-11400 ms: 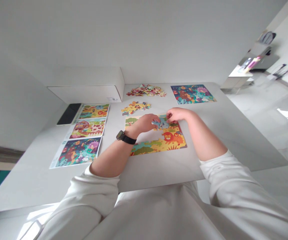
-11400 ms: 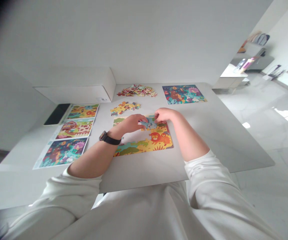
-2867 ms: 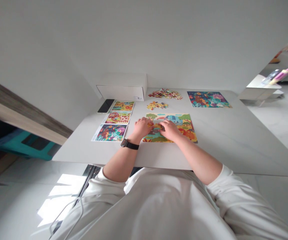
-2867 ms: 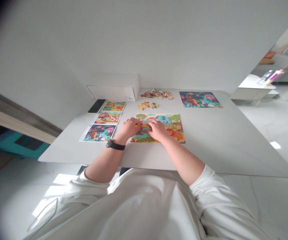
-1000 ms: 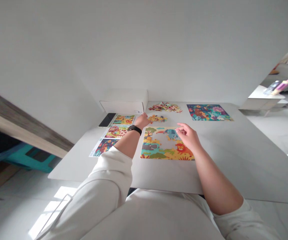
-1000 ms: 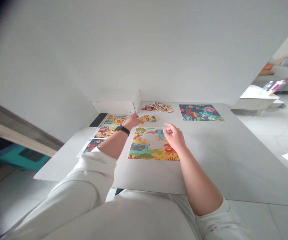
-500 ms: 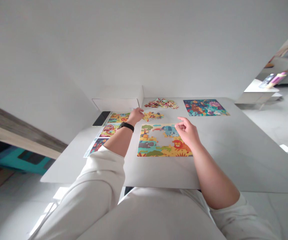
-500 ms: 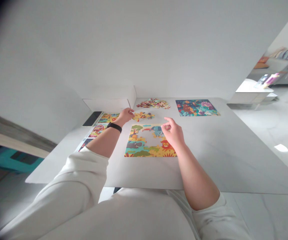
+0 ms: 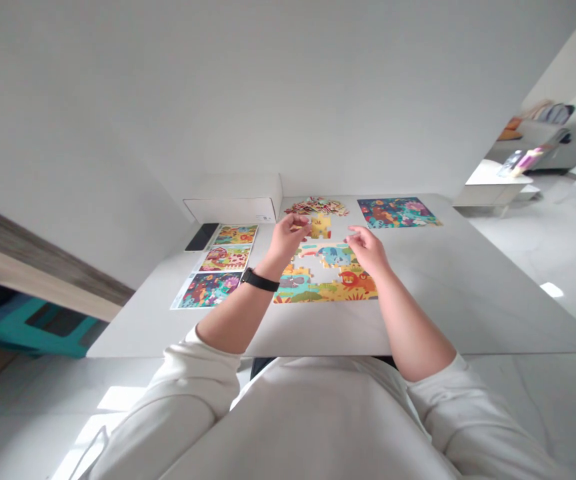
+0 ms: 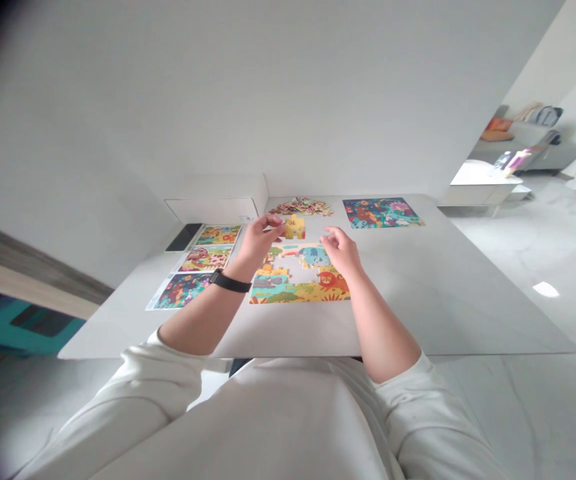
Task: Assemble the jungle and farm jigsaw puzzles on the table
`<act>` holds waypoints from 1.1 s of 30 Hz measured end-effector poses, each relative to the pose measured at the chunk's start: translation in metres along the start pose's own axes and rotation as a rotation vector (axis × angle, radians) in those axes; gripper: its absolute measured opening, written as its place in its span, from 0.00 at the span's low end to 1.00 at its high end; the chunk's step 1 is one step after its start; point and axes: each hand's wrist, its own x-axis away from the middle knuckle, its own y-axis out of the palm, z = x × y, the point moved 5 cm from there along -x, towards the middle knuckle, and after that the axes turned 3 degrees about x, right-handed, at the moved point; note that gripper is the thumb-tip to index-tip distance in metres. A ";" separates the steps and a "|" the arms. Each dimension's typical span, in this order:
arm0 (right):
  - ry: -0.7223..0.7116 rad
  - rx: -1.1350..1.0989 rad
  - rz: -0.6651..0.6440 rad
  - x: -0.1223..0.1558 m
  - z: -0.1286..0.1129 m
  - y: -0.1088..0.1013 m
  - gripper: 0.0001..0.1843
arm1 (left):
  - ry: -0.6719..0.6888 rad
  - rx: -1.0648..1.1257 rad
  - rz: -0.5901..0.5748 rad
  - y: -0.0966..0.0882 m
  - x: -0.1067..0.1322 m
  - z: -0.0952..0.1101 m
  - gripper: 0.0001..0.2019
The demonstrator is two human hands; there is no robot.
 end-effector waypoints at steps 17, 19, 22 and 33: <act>-0.048 -0.190 -0.204 0.004 0.004 0.026 0.20 | -0.249 0.312 0.045 0.024 0.049 -0.050 0.14; -0.035 -0.205 -0.190 0.004 0.004 0.023 0.20 | -0.272 0.360 0.066 0.020 0.048 -0.052 0.13; -0.022 -0.248 -0.191 0.005 0.003 0.022 0.20 | -0.318 0.389 0.043 0.021 0.049 -0.055 0.09; 0.001 -0.244 -0.238 0.009 0.002 0.032 0.21 | -0.222 0.190 -0.190 0.040 0.059 -0.053 0.19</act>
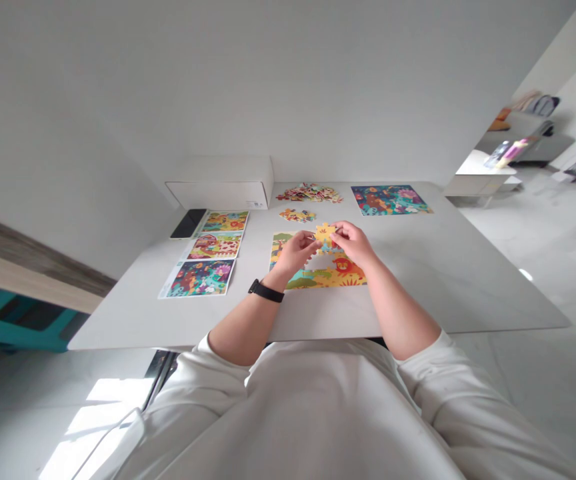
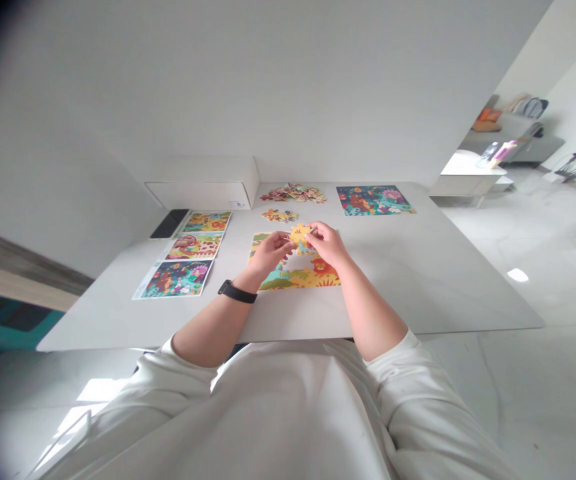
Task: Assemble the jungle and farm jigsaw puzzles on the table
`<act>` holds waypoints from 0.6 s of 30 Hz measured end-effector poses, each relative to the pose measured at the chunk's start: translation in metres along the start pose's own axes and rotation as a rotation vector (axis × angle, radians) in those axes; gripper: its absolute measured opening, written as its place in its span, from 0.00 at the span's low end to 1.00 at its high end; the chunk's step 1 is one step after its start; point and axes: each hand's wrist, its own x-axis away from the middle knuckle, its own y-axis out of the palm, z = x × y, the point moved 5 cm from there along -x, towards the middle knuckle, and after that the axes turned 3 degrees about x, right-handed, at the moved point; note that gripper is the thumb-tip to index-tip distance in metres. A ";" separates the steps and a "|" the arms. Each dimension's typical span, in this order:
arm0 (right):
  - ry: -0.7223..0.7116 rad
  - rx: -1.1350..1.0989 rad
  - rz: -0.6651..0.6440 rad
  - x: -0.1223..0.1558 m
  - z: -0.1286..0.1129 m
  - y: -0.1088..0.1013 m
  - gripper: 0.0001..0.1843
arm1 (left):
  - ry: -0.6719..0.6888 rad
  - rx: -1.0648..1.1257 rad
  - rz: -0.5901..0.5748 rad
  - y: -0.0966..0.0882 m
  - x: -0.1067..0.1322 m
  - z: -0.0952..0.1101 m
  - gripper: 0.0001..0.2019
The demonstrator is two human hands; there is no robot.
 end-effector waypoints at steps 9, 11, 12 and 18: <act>-0.014 0.051 -0.001 -0.001 0.003 -0.001 0.19 | 0.012 -0.098 -0.071 0.006 0.003 0.000 0.13; -0.014 0.058 -0.005 -0.001 0.003 -0.001 0.19 | 0.015 -0.125 -0.088 0.006 0.001 -0.001 0.14; -0.016 0.060 -0.006 -0.001 0.003 -0.001 0.19 | 0.019 -0.138 -0.084 0.004 0.000 -0.002 0.14; -0.003 0.027 -0.062 -0.002 0.008 0.000 0.19 | 0.197 -0.310 0.031 -0.009 -0.004 0.001 0.23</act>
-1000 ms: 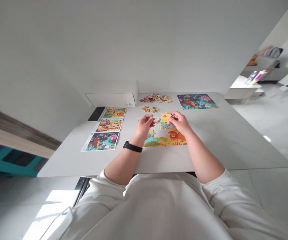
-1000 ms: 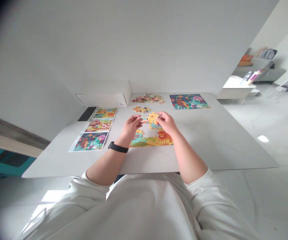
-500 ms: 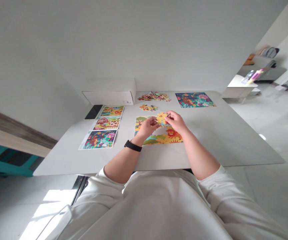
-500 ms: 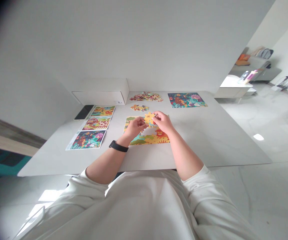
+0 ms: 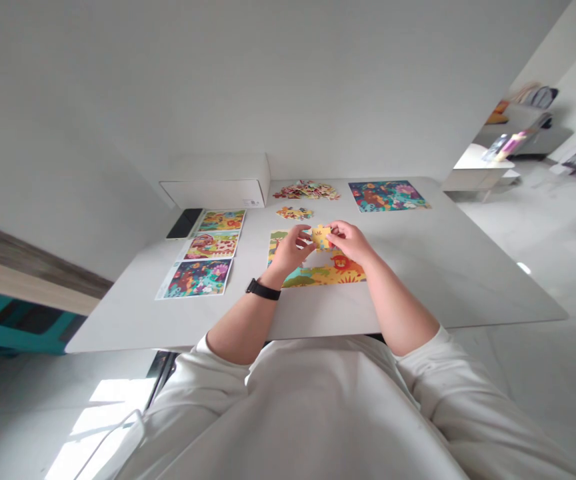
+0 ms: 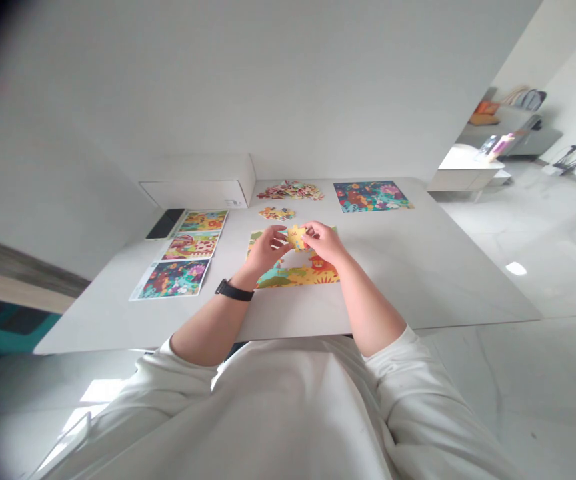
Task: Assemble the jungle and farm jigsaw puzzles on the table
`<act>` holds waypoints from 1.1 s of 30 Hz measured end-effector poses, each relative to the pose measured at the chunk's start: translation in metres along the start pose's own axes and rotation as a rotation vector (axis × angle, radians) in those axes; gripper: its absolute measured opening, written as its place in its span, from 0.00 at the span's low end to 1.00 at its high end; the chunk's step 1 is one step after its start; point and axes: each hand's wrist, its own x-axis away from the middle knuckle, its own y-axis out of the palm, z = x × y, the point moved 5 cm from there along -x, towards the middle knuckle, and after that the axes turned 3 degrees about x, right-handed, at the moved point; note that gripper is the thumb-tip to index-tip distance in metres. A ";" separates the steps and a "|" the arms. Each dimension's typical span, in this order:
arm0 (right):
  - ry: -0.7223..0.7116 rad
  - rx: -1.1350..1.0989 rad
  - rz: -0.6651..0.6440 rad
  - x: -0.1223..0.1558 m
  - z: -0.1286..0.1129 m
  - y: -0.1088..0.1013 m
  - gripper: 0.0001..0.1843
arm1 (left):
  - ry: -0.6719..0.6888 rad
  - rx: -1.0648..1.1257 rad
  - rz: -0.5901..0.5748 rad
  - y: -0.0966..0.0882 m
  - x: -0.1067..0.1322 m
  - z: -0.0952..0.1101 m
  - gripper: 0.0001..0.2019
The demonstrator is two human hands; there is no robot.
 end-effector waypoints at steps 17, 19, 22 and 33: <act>0.145 0.071 -0.141 0.000 0.017 -0.013 0.10 | 0.321 -0.366 -0.259 0.004 0.011 0.018 0.24; 0.150 0.111 -0.148 -0.001 0.020 -0.013 0.10 | 0.312 -0.347 -0.294 0.005 0.012 0.018 0.22; 0.168 0.187 -0.186 -0.002 0.024 -0.009 0.10 | 0.310 -0.345 -0.319 0.006 0.011 0.015 0.20; 0.182 0.495 -0.206 0.002 0.025 -0.001 0.10 | 0.320 -0.402 -0.434 0.013 0.011 0.006 0.15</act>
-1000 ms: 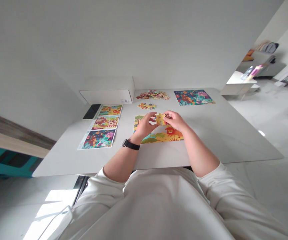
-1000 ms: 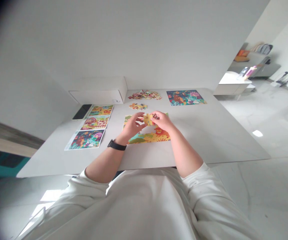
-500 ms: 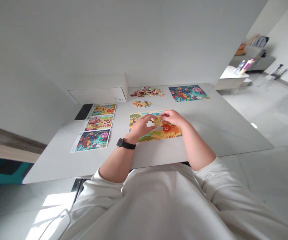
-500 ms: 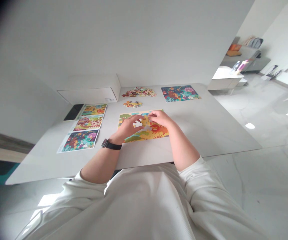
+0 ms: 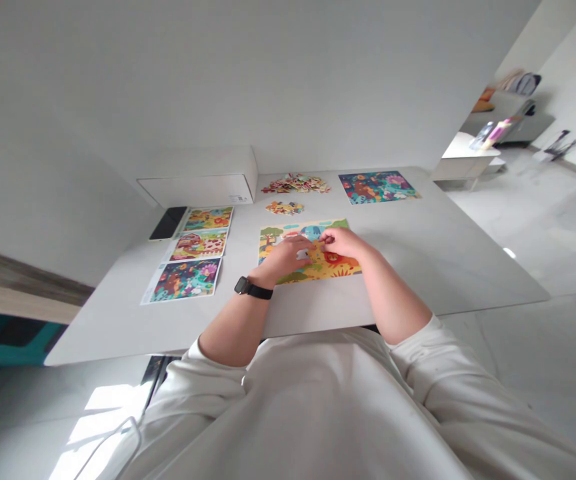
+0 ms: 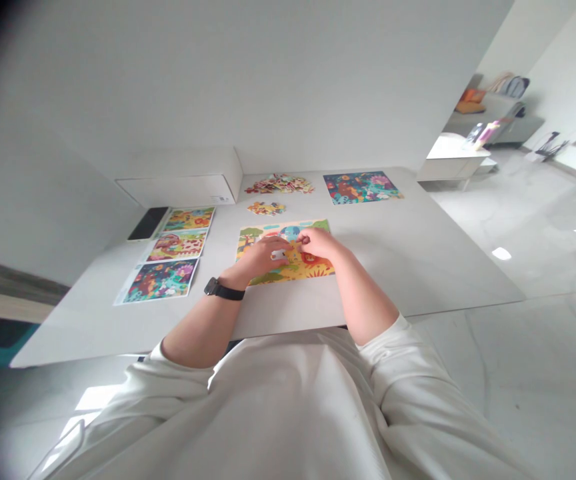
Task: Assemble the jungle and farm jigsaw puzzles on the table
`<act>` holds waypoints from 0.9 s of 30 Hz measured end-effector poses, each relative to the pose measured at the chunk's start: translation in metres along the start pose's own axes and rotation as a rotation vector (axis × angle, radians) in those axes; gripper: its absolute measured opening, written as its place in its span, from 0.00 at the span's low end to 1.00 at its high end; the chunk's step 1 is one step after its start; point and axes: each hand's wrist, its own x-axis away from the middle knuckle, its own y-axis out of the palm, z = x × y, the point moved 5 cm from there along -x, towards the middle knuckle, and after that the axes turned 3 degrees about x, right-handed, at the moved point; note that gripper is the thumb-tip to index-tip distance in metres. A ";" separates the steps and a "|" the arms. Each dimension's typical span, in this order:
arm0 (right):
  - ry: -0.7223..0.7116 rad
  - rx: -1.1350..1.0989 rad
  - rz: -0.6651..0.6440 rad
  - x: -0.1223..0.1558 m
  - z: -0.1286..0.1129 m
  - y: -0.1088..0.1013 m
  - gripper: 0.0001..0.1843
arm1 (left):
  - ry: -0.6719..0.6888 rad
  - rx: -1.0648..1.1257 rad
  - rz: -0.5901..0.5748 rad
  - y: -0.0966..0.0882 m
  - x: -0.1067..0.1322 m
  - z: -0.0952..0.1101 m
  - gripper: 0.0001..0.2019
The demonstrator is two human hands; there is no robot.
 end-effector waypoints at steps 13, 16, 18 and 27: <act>-0.028 0.188 0.037 0.002 -0.006 -0.001 0.07 | -0.014 -0.088 0.021 0.003 -0.002 0.000 0.11; -0.038 0.226 0.032 0.001 -0.006 0.000 0.07 | -0.004 -0.108 0.008 0.004 -0.002 0.002 0.11; -0.039 0.238 0.036 0.000 -0.006 0.000 0.08 | 0.009 -0.099 -0.002 0.005 -0.001 0.004 0.11; 0.027 0.171 0.122 0.001 0.001 -0.007 0.09 | 0.004 -0.039 -0.027 0.010 0.001 0.006 0.07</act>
